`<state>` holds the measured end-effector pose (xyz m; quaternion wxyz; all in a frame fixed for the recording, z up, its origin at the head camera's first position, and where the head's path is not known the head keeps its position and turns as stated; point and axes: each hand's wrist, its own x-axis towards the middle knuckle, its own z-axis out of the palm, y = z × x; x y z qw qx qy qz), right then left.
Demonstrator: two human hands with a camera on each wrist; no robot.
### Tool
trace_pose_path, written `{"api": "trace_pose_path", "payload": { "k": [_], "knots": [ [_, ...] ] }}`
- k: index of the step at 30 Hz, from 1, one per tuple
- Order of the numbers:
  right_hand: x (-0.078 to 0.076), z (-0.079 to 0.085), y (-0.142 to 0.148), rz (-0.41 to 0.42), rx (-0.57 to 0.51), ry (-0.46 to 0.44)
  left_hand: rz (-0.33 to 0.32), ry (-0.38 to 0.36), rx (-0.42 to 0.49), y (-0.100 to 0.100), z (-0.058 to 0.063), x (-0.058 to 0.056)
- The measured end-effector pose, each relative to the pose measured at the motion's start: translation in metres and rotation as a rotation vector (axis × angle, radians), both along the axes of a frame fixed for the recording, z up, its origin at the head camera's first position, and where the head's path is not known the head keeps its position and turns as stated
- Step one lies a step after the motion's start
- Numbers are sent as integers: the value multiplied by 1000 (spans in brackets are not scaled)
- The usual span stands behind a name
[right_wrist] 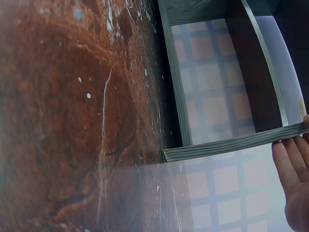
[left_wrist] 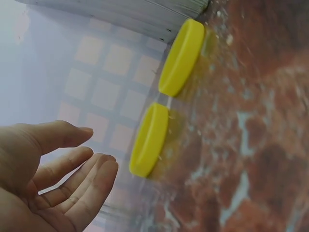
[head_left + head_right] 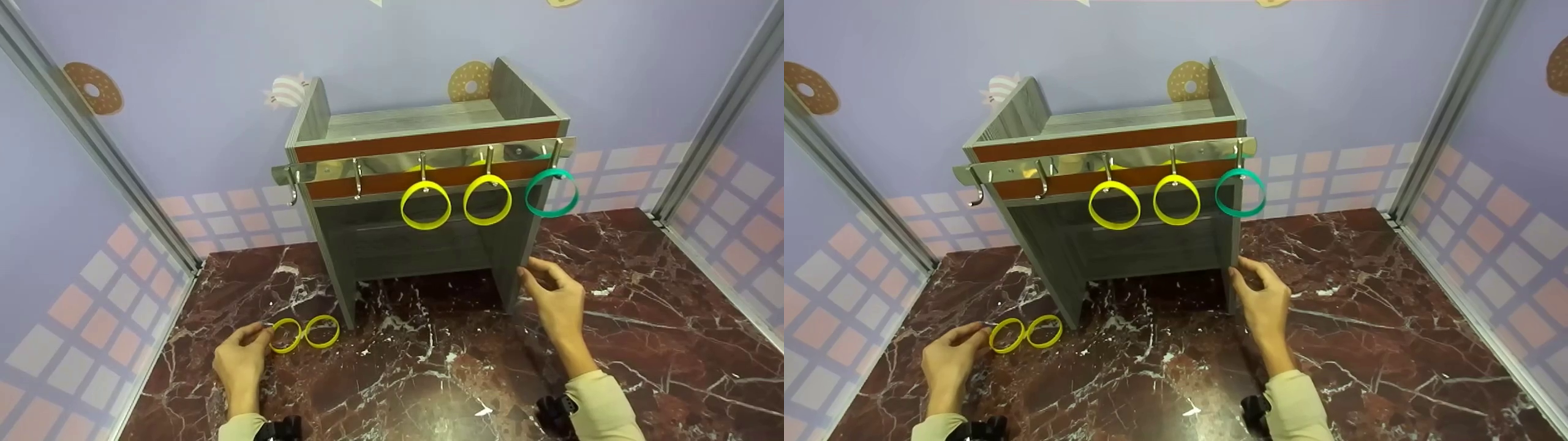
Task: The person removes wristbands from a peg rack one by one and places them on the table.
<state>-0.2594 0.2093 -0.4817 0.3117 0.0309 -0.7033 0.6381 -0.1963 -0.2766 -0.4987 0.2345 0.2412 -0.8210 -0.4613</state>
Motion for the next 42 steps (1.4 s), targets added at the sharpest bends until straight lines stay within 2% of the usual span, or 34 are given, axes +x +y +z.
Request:
{"api": "trace_pose_path", "payload": {
  "k": [6, 15, 23, 26, 33, 37, 42],
  "knots": [
    [14, 18, -6, 7, 20, 27, -5, 19, -37, 11, 11, -3],
    [14, 20, -9, 7, 8, 30, -26, 66, -48, 26, 24, -8],
    [14, 20, -8, 4, 19, 23, -101, 156, -7, 44, 41, -13],
    [12, 17, -7, 7, 23, 28, -126, 193, 19, 50, 47, -16],
    [-2, -5, 2, 10, -24, -7, -177, 301, 117, 64, 57, -25],
    [-5, -8, 4, 15, -25, 3, -227, 386, 165, 71, 58, -30],
    [-6, -9, 5, 16, -14, 11, -279, 443, 222, 79, 55, -34]
  ]
}}
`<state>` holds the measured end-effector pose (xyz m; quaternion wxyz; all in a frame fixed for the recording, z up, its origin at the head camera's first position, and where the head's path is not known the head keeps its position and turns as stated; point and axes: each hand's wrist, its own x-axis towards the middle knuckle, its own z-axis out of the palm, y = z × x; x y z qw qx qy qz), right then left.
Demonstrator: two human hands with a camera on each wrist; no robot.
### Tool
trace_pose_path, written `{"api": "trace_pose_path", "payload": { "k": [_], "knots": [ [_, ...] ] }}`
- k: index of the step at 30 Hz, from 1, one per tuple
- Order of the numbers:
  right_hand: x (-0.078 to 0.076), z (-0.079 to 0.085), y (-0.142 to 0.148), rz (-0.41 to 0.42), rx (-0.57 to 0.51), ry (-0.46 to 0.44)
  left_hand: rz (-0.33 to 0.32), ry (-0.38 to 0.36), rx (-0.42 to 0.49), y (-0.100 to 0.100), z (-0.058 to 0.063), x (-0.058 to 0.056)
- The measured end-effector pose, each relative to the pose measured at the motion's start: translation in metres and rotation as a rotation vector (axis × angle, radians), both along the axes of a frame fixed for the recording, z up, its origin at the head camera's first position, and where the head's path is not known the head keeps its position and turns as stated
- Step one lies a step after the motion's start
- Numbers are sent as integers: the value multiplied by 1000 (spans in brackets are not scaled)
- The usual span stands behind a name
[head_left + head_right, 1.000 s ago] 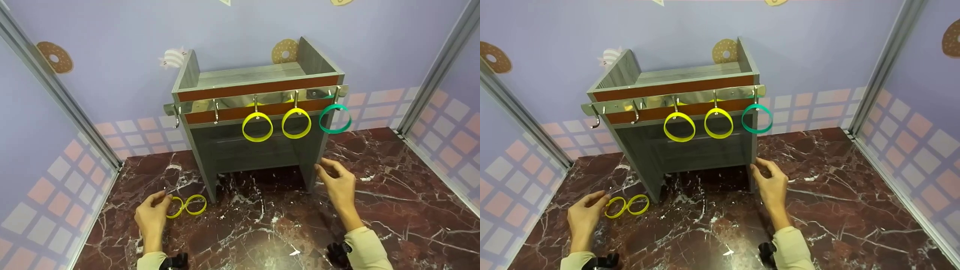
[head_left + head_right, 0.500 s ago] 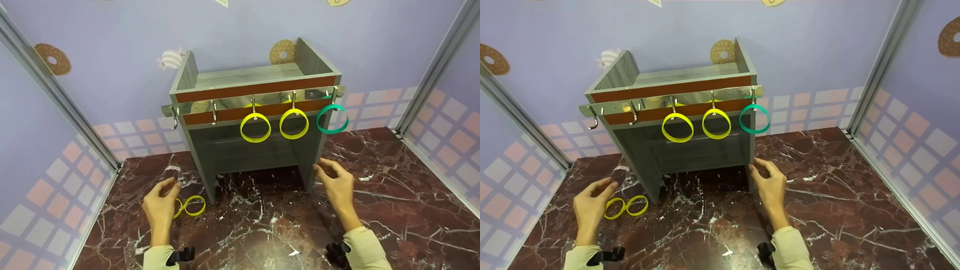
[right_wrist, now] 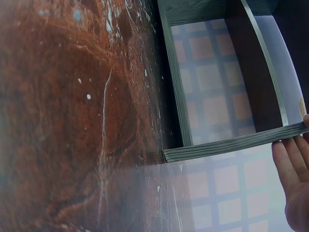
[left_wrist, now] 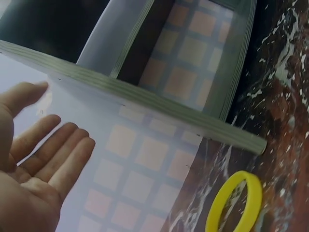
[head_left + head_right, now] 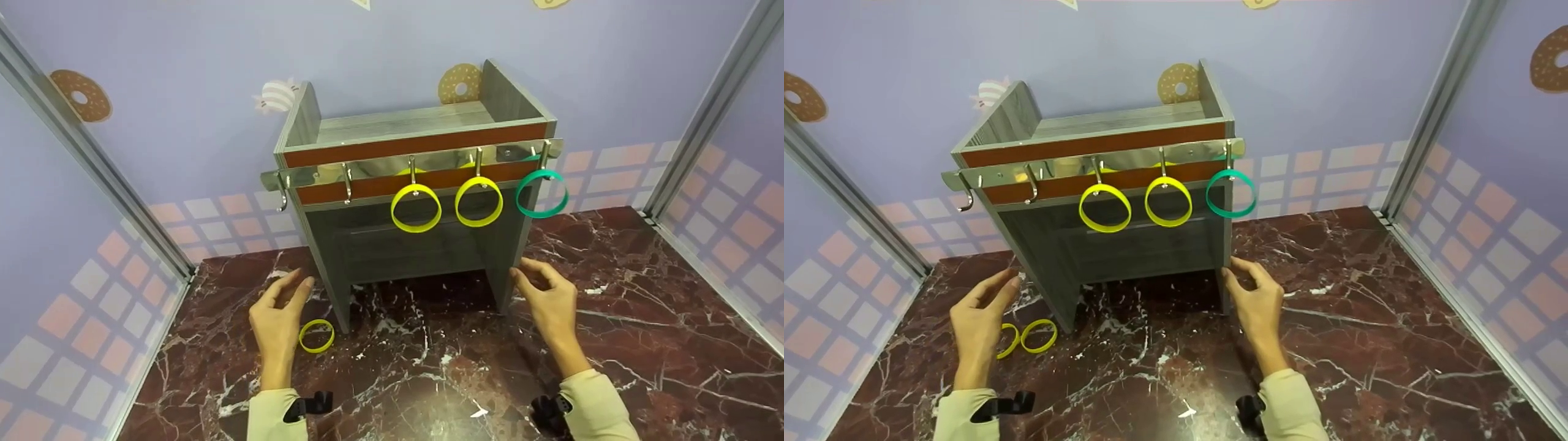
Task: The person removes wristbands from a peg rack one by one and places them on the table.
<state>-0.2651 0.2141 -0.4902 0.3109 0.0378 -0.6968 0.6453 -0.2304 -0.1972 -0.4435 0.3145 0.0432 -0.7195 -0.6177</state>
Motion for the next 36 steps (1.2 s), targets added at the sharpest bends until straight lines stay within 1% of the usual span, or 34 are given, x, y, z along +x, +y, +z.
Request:
{"api": "trace_pose_path", "payload": {
  "k": [10, 12, 16, 21, 25, 29, 33, 36],
  "knots": [
    [0, 0, -2, -3, -4, -9, -125, 62, 142, 14, -13, -3],
    [0, 0, -2, 2, -8, -10, -131, 66, 149, 15, -16, -3],
    [2, 0, -2, 10, -6, -8, -142, 79, 153, 18, -19, -3],
    [2, 1, -1, -13, 25, -13, -151, 82, 148, 20, -20, -4],
    [11, 14, -6, -30, 44, -14, -135, 74, 121, 24, -19, -5],
    [21, 28, -13, -39, 64, -7, -88, 86, 80, 27, -20, -6],
    [21, 30, -15, -45, 73, -6, -36, 106, 59, 29, -22, -7],
    [17, 22, -11, -51, 71, -23, -6, 112, 50, 32, -24, -8]
  ]
}}
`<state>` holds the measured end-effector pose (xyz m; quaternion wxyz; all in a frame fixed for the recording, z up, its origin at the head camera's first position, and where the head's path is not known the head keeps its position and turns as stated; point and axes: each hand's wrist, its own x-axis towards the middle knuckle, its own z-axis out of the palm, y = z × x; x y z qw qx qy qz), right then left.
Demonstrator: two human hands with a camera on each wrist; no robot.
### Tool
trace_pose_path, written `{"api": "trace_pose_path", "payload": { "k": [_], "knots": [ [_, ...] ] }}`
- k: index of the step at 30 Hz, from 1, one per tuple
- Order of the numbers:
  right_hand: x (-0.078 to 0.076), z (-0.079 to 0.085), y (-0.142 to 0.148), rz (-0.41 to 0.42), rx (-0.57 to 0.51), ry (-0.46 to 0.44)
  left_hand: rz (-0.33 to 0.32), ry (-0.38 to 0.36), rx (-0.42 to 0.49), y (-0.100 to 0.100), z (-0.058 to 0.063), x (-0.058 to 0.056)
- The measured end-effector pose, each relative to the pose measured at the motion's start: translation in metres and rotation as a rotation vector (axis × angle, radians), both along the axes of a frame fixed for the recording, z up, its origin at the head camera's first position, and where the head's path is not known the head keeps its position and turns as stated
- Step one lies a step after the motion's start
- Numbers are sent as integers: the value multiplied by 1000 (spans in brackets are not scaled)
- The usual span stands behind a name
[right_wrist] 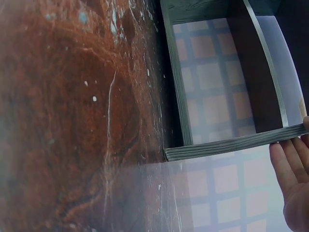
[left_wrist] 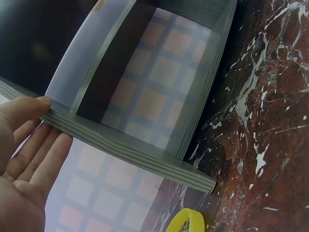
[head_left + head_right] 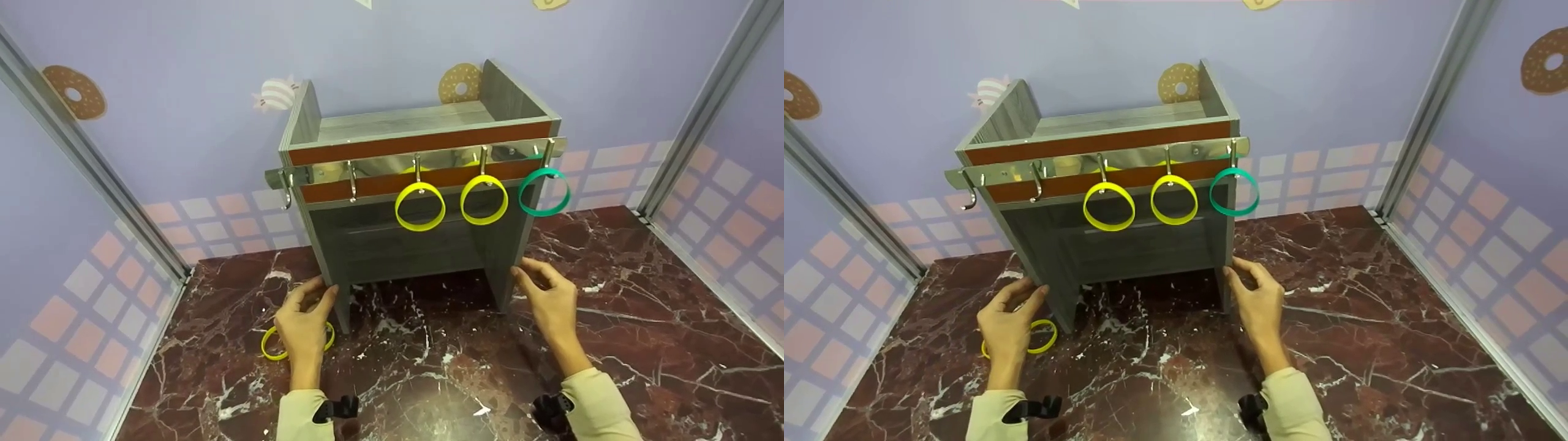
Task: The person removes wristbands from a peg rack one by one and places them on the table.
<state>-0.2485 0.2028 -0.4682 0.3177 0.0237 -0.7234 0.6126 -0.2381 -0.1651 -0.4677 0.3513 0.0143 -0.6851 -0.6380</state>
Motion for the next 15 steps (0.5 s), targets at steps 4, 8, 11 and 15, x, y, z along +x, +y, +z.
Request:
{"api": "trace_pose_path", "payload": {
  "k": [4, 8, 11, 15],
  "knots": [
    [-8, -14, 9, -5, -4, -10, 21, 19, -6, 2, -3, -1],
    [-8, -11, 17, 19, -11, 2, 22, 26, 6, 3, -4, -2],
    [-6, 1, 20, 52, -33, 17, 23, 25, 8, 2, -4, -2],
    [-6, 20, 23, 79, -52, 52, 34, 29, -10, 1, -4, -1]
  ]
}}
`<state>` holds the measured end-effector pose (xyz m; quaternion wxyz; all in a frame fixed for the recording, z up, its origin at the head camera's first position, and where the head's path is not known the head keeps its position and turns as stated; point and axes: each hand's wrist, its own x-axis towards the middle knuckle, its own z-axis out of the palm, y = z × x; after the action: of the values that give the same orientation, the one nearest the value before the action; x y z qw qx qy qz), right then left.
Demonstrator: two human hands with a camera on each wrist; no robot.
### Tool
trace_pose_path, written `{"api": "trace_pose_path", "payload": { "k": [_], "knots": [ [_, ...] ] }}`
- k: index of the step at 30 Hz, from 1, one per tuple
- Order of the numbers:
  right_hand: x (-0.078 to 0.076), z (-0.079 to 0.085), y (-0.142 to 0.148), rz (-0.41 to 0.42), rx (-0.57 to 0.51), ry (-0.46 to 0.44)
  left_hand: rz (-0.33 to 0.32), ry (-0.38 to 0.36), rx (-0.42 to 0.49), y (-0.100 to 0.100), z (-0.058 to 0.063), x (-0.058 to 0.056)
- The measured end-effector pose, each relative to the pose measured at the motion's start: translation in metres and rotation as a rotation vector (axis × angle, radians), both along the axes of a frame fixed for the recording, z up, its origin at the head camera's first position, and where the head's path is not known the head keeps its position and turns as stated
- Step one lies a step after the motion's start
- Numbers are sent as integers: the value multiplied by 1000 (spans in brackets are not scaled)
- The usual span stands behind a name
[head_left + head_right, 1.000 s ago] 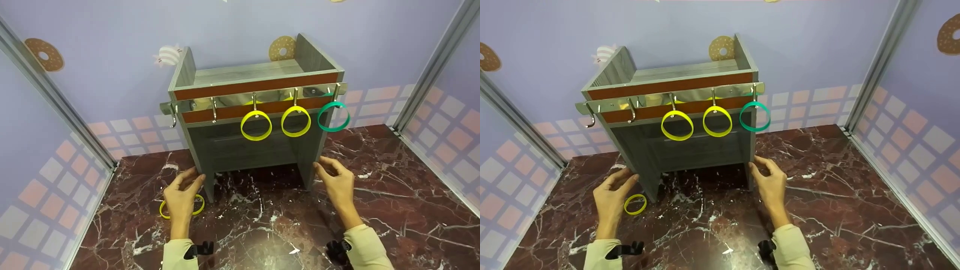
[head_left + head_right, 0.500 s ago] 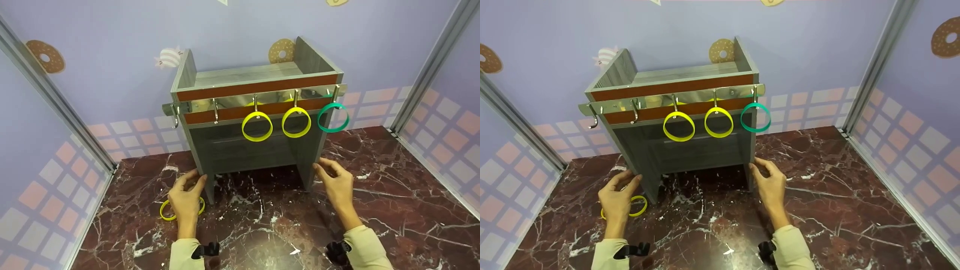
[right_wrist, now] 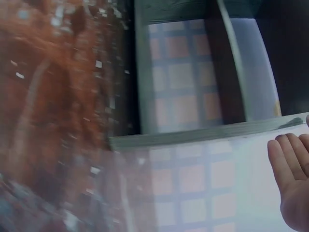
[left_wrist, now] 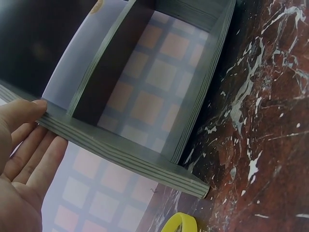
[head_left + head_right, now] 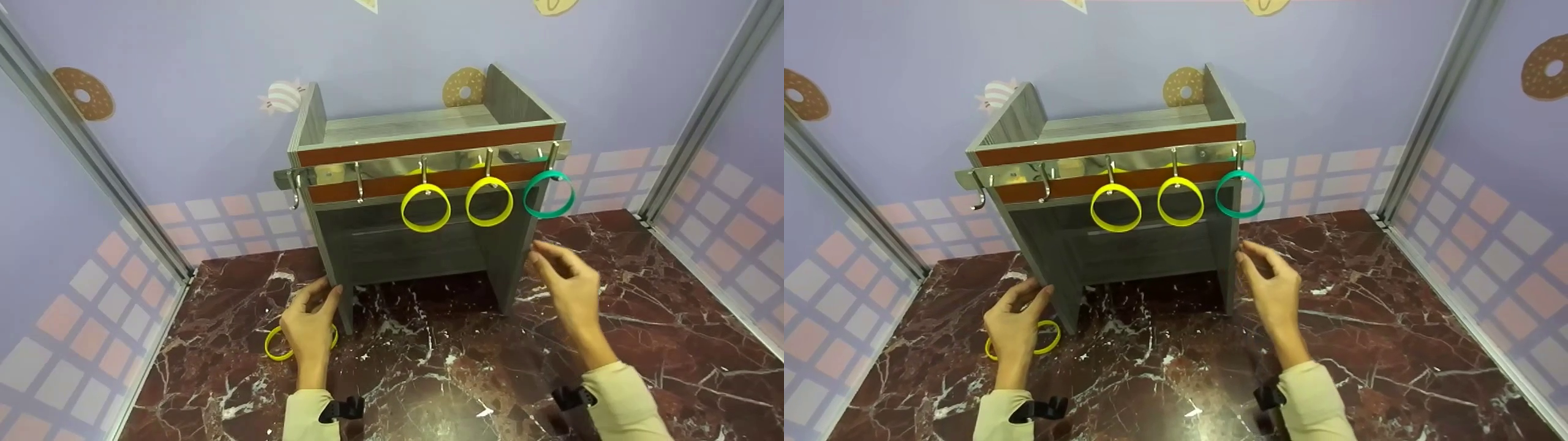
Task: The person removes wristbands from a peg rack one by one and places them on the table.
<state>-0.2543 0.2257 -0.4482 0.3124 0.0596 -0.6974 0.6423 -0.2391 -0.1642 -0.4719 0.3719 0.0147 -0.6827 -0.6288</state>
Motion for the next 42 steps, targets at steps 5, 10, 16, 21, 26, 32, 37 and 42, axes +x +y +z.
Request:
{"api": "trace_pose_path", "payload": {
  "k": [5, 10, 16, 21, 26, 32, 37, 42],
  "knots": [
    [1, 18, 6, 33, -20, 40, 7, 17, -10, 1, 0, 0],
    [3, 32, 11, 129, -131, 74, 3, 8, -3, 1, 0, 0],
    [5, 49, 13, 191, -191, 84, 8, 9, 4, 0, 0, 0],
    [6, 63, 11, 246, -283, 87, 16, 12, -6, -1, 1, -1],
    [6, 75, 9, 283, -385, 82, 5, 7, -6, -1, 0, 0],
    [7, 86, 7, 298, -471, 81, 16, 19, -25, -1, 0, 0],
    [9, 92, 5, 299, -525, 108, 6, 27, -17, 1, 0, -1],
    [11, 98, 3, 310, -554, 140, -2, 33, -1, 0, -1, -1]
  ]
}}
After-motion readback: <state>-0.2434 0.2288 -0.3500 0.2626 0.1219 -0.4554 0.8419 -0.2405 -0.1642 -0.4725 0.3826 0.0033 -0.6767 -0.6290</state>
